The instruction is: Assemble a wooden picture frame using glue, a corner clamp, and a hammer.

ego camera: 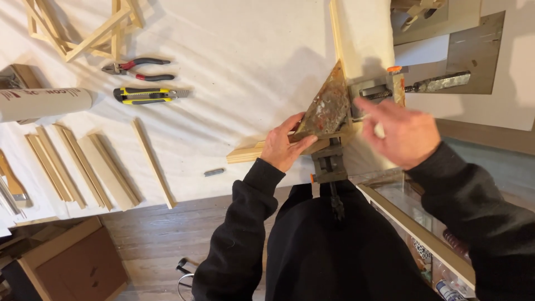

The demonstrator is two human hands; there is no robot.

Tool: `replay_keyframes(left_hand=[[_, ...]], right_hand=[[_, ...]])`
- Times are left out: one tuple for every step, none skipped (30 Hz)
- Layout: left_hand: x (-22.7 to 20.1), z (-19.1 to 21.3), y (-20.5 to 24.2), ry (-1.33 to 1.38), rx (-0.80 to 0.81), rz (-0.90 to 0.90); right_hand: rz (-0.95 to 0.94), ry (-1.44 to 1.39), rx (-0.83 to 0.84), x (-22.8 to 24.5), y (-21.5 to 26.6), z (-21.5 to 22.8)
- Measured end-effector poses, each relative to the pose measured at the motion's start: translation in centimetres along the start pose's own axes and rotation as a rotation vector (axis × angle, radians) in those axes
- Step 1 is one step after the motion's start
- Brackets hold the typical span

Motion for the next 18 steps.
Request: replay_keyframes(left_hand=[[-0.2, 0.1, 0.0, 0.033, -0.007, -0.006], [-0.4, 0.1, 0.0, 0.066, -0.013, -0.012], [-0.1, 0.4, 0.1, 0.062, -0.002, -0.014], [0.1, 0.4, 0.1, 0.128, 0.025, -0.002], [0.2, 0.1, -0.1, 0.196, 0.062, 0.005], [0.1, 0.1, -0.2, 0.194, 0.081, -0.002], [0.1, 0.3, -0.3, 0.216, 0.075, 0.0], [0.1, 0.6, -0.3, 0.238, 0.069, 0.001], [0.0, 0.6, -0.2, 0.232, 0.074, 0.002], [0.1, 0.8, -0.2, 0.203, 0.072, 0.004], [0.1, 0.9, -0.3, 0.173, 0.072, 0.003], [0.0, 1.0, -0.1, 0.167, 0.079, 0.001], [-0.2, 0.8, 0.0, 0.173, 0.096, 0.003], [-0.4, 0.6, 0.1, 0.178, 0.113, 0.004], [-0.4, 0.4, 0.3, 0.176, 0.122, 0.003], [-0.3, 0.4, 0.4, 0.184, 0.109, 0.012], [-0.3, 0.5, 0.5, 0.192, 0.092, 0.021], [-0.5, 0.3, 0.5, 0.19, 0.098, 0.021]], right_hand=[[-0.051, -0.119, -0.138, -1.0, -0.5, 0.7], [-0.103, -0.236, -0.277, -2.3, -0.9, 1.5], [-0.114, -0.237, -0.279, -2.9, -2.0, 0.8], [-0.122, -0.326, -0.313, -3.5, -3.0, 0.3], [-0.136, -0.408, -0.352, -4.5, -3.8, 0.0], [-0.154, -0.401, -0.359, -4.8, -4.8, -0.4], [-0.183, -0.444, -0.296, -4.9, -5.9, -1.4], [-0.212, -0.488, -0.233, -5.0, -7.1, -2.3], [-0.219, -0.493, -0.236, -5.1, -8.0, -2.4], [-0.307, -0.54, -0.122, -5.4, -8.7, -3.5], [-0.395, -0.586, -0.008, -5.7, -9.4, -4.5], [-0.402, -0.59, -0.014, -5.8, -9.8, -4.9], [-0.465, -0.628, 0.037, -6.2, -9.9, -5.6], [-0.527, -0.666, 0.088, -6.6, -10.0, -6.3], [-0.536, -0.667, 0.085, -6.6, -9.9, -6.5], [-0.535, -0.687, 0.063, -6.6, -9.9, -6.6], [-0.53, -0.708, 0.042, -6.5, -10.0, -6.7], [-0.536, -0.709, 0.039, -6.6, -9.9, -6.6]])
Point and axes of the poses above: each hand's wrist, its own y-axis away from the middle knuckle, its own z-axis out of the back of the hand, x = y × z, the point moved 7 cm from there along -y, towards the middle knuckle, and after that the axes turned 13 degrees about -x, right-handed, at the moved point
